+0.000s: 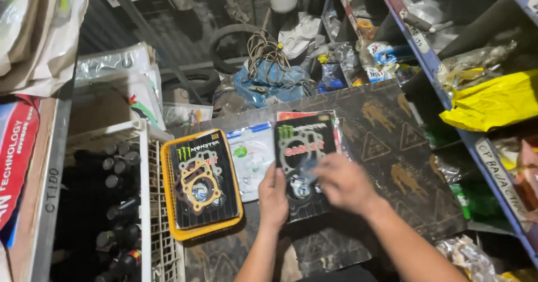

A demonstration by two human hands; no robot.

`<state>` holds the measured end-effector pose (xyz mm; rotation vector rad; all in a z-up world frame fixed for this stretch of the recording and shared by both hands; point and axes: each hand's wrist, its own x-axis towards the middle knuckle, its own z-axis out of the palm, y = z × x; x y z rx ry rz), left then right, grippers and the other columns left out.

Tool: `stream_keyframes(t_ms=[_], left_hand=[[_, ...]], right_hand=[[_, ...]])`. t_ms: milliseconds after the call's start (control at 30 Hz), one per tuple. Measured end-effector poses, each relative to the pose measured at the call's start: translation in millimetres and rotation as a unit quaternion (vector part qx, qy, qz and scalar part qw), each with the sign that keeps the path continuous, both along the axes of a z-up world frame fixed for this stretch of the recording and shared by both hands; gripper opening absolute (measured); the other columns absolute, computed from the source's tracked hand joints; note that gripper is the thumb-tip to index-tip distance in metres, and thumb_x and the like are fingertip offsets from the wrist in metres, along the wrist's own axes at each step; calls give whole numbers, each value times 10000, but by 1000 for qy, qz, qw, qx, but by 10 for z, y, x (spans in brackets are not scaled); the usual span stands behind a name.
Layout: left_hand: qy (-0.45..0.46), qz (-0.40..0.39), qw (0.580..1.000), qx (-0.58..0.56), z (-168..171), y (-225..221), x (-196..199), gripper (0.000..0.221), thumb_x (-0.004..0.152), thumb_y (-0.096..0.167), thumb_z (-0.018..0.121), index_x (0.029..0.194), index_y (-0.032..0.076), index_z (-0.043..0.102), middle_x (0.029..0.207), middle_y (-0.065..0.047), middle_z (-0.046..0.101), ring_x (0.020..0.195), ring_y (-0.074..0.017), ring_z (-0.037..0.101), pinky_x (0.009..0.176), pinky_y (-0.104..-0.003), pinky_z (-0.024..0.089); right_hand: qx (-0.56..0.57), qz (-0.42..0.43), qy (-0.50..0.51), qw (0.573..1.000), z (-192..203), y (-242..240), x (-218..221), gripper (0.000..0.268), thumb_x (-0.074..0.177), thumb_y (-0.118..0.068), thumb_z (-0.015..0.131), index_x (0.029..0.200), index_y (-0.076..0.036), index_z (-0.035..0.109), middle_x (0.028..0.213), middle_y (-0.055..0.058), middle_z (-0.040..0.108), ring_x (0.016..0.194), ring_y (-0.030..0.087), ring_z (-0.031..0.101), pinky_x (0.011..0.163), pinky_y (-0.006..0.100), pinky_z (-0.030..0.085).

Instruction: Cleaning motorcycle engine gaskets using a cloth.

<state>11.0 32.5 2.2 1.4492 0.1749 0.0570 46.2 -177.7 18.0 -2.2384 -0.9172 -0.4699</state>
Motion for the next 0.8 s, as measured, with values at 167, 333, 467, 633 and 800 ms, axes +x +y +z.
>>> stream_keyframes(t_ms=[167, 333, 467, 633, 800], left_hand=[[3, -11, 1000, -7, -230, 40, 15, 436, 1061, 294, 474, 1386, 51, 635, 1317, -175, 698, 1275, -265, 603, 1118, -486, 422], [-2, 22, 1000, -14, -22, -47, 18, 421, 1059, 243, 481, 1392, 24, 617, 1322, -189, 692, 1276, -263, 593, 1122, -494, 416], [-10, 9, 1000, -21, -188, -272, 62, 443, 1061, 271, 489, 1397, 10, 613, 1339, -198, 672, 1284, -269, 568, 1126, -508, 409], [-19, 58, 997, -37, -113, -464, 4, 432, 1056, 291, 476, 1375, 54, 645, 1286, -161, 720, 1265, -238, 602, 1116, -483, 428], [-28, 61, 998, 14, -480, -727, -31, 476, 1060, 283, 499, 1411, -29, 578, 1361, -283, 629, 1331, -360, 536, 1136, -538, 382]], right_hand=[[3, -27, 5, 1000, 177, 235, -113, 189, 832, -101, 709, 1006, -143, 768, 969, 103, 687, 908, 330, 673, 829, 428, 577], [-7, 6, 39, 999, 211, -29, 26, 182, 745, -18, 757, 915, -82, 772, 919, 157, 708, 894, 372, 685, 809, 471, 583], [-18, 8, 22, 1000, 327, -72, 118, 186, 805, -86, 750, 984, -134, 772, 960, 94, 693, 903, 320, 682, 820, 433, 577], [9, 128, 61, 990, 318, -518, 286, 210, 762, -19, 745, 962, -78, 765, 943, 181, 697, 881, 402, 666, 793, 511, 572], [12, 149, 35, 988, 247, -467, 212, 235, 762, -57, 726, 991, -99, 763, 974, 167, 681, 900, 387, 681, 806, 488, 573]])
